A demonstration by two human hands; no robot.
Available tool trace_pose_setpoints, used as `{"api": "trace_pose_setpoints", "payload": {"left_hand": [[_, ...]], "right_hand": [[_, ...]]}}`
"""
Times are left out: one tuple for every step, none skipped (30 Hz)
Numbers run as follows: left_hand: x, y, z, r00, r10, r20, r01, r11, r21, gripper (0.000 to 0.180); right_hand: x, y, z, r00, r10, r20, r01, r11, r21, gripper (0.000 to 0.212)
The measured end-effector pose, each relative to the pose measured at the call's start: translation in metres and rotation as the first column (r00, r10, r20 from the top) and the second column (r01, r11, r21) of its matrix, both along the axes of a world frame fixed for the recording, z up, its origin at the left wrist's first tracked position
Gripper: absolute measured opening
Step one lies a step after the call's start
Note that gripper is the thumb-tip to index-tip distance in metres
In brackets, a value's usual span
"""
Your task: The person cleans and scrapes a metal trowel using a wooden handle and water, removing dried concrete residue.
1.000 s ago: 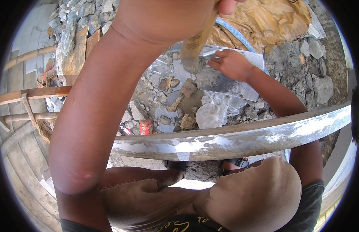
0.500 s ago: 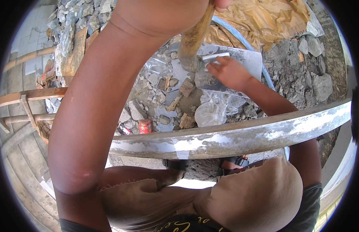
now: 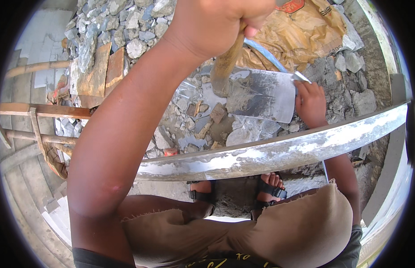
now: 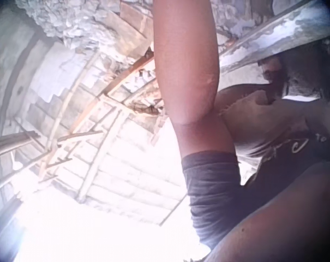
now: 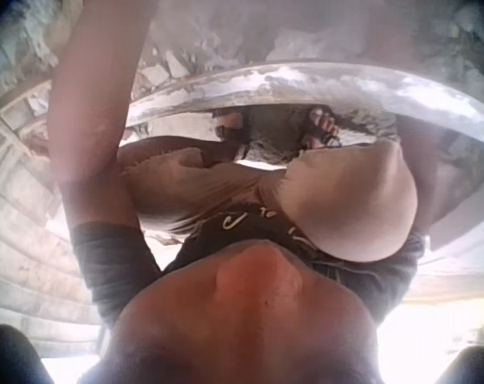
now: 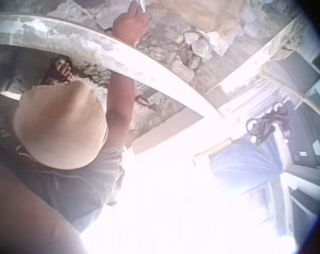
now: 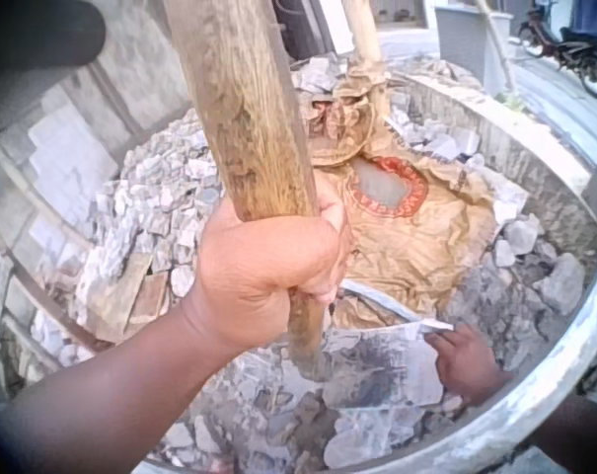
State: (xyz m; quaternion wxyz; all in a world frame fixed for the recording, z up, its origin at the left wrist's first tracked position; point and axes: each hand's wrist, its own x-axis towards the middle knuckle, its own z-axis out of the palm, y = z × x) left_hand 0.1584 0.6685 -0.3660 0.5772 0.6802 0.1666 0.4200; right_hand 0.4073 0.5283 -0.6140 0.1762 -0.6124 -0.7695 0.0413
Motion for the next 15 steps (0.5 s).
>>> {"api": "trace_pose_setpoints", "payload": {"left_hand": [[-0.002, 0.001, 0.000, 0.998, -0.004, -0.060, -0.003, 0.995, -0.103, 0.016], [-0.004, 0.003, 0.002, 0.993, -0.011, -0.120, -0.014, 0.979, -0.202, 0.016], [-0.008, 0.004, 0.005, 0.981, -0.019, -0.192, -0.040, 0.955, -0.295, 0.016], [-0.007, -0.006, 0.006, 0.973, -0.007, -0.230, -0.044, 0.975, -0.217, 0.008], [-0.006, -0.016, 0.008, 0.963, 0.008, -0.268, -0.046, 0.989, -0.137, 0.010], [-0.005, -0.024, 0.013, 0.959, 0.023, -0.283, -0.081, 0.977, -0.195, 0.011], [-0.007, -0.029, 0.016, 0.955, 0.013, -0.296, -0.070, 0.981, -0.181, 0.011], [-0.009, -0.032, 0.018, 0.959, 0.028, -0.280, -0.084, 0.978, -0.190, 0.010], [-0.012, -0.034, 0.019, 0.964, 0.043, -0.261, -0.098, 0.974, -0.203, 0.009], [-0.016, -0.035, 0.021, 0.967, 0.030, -0.254, -0.080, 0.978, -0.192, 0.009], [-0.023, -0.033, 0.023, 0.979, 0.031, -0.199, -0.074, 0.975, -0.208, 0.010], [-0.033, -0.032, 0.025, 0.987, 0.042, -0.158, -0.077, 0.971, -0.224, 0.011], [-0.041, -0.035, 0.029, 0.984, 0.043, -0.175, -0.080, 0.974, -0.213, 0.011], [-0.048, -0.037, 0.032, 0.980, 0.112, -0.162, -0.149, 0.959, -0.242, 0.012], [-0.054, -0.037, 0.034, 0.973, 0.182, -0.140, -0.214, 0.939, -0.271, 0.013]], "right_hand": [[0.005, 0.001, 0.006, 1.000, -0.010, 0.004, 0.009, 1.000, 0.015, 0.046], [0.010, 0.003, 0.014, 0.977, -0.200, 0.080, 0.194, 0.978, 0.079, 0.044], [0.009, 0.004, 0.018, 0.914, -0.386, 0.123, 0.367, 0.918, 0.153, 0.042], [0.016, 0.009, 0.016, 0.880, -0.443, 0.168, 0.417, 0.893, 0.171, 0.044], [0.019, 0.016, 0.012, 0.872, -0.459, 0.170, 0.431, 0.885, 0.180, 0.044], [0.018, 0.028, 0.006, 0.941, -0.309, 0.135, 0.284, 0.942, 0.178, 0.048], [0.012, 0.042, -0.003, 0.985, -0.148, 0.093, 0.129, 0.974, 0.184, 0.052], [0.001, 0.061, -0.014, 0.995, -0.087, -0.049, 0.090, 0.994, 0.060, 0.051], [-0.014, 0.081, -0.025, 0.981, -0.037, -0.192, 0.026, 0.998, -0.056, 0.051], [-0.026, 0.095, -0.032, 0.980, -0.100, -0.170, 0.077, 0.988, -0.137, 0.048], [-0.038, 0.107, -0.032, 0.976, -0.160, -0.147, 0.126, 0.968, -0.216, 0.046], [-0.052, 0.117, -0.021, 0.974, -0.164, -0.158, 0.130, 0.970, -0.206, 0.046], [-0.066, 0.126, -0.010, 0.961, -0.234, -0.144, 0.180, 0.932, -0.315, 0.045], [-0.074, 0.133, -0.001, 0.947, -0.299, -0.119, 0.225, 0.879, -0.421, 0.044], [-0.073, 0.140, -0.002, 0.947, -0.297, -0.124, 0.223, 0.883, -0.412, 0.044]]}}
